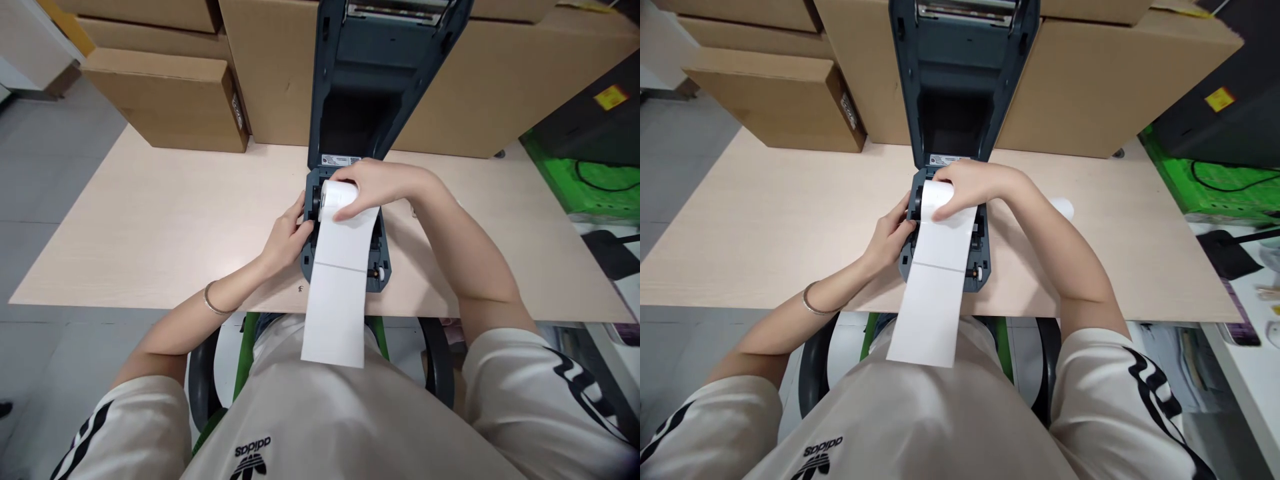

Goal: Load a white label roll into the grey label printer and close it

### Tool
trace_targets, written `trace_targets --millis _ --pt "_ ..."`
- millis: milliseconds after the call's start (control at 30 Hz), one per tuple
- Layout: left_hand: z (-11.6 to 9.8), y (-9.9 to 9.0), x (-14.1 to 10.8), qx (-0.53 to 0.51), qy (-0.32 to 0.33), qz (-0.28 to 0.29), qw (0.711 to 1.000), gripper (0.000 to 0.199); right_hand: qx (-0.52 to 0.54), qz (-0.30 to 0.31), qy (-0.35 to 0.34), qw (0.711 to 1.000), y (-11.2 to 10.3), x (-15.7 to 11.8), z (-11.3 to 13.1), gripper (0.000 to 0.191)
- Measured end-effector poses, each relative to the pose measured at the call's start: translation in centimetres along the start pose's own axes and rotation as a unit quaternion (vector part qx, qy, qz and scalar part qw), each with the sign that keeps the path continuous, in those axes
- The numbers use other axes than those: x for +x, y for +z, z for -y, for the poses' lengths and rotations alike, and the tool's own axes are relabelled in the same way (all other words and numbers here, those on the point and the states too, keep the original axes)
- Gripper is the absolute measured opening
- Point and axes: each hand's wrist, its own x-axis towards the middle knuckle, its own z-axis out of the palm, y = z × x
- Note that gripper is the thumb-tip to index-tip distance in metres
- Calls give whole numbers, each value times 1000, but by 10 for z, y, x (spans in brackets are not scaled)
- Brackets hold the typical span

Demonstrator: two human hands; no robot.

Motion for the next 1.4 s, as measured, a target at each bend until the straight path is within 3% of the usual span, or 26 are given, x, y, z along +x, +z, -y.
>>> trace_targets --millis 100,200,300,400,567,733,833,900,1000,1167,1300,1400 --pt "1 0 1 -8 11 7 1000 80 -19 -27 16 999 -19 -21 7 61" --pt "2 -1 1 -20 23 16 999 77 -8 -65 21 998 -38 -56 -2 67" --pt "5 0 1 -27 28 17 999 77 21 -84 36 996 -51 -92 -29 74" --pt "8 2 2 -31 29 8 999 77 43 -73 82 993 -51 -111 -65 72" --pt "9 2 2 -46 38 5 998 77 49 12 142 989 -22 -85 -108 69" --pt "6 1 1 -31 27 -3 999 75 48 35 154 986 13 -40 -118 77" --pt "4 1 0 -27 21 -8 999 73 71 37 143 986 24 -31 -119 86" --pt "3 1 -1 -24 21 -10 999 72 83 34 132 987 25 -35 -120 94" --pt "2 0 0 -18 18 -8 1000 72 112 -18 137 984 20 -58 -122 106" --pt "0 0 0 -16 9 -10 1000 71 138 -83 187 969 19 -104 -144 81" --pt "-1 1 0 -10 10 -15 1000 69 95 -83 214 969 49 -112 -162 91" --pt "-1 1 0 -15 9 -16 1000 69 47 -101 239 964 77 -110 -160 82"
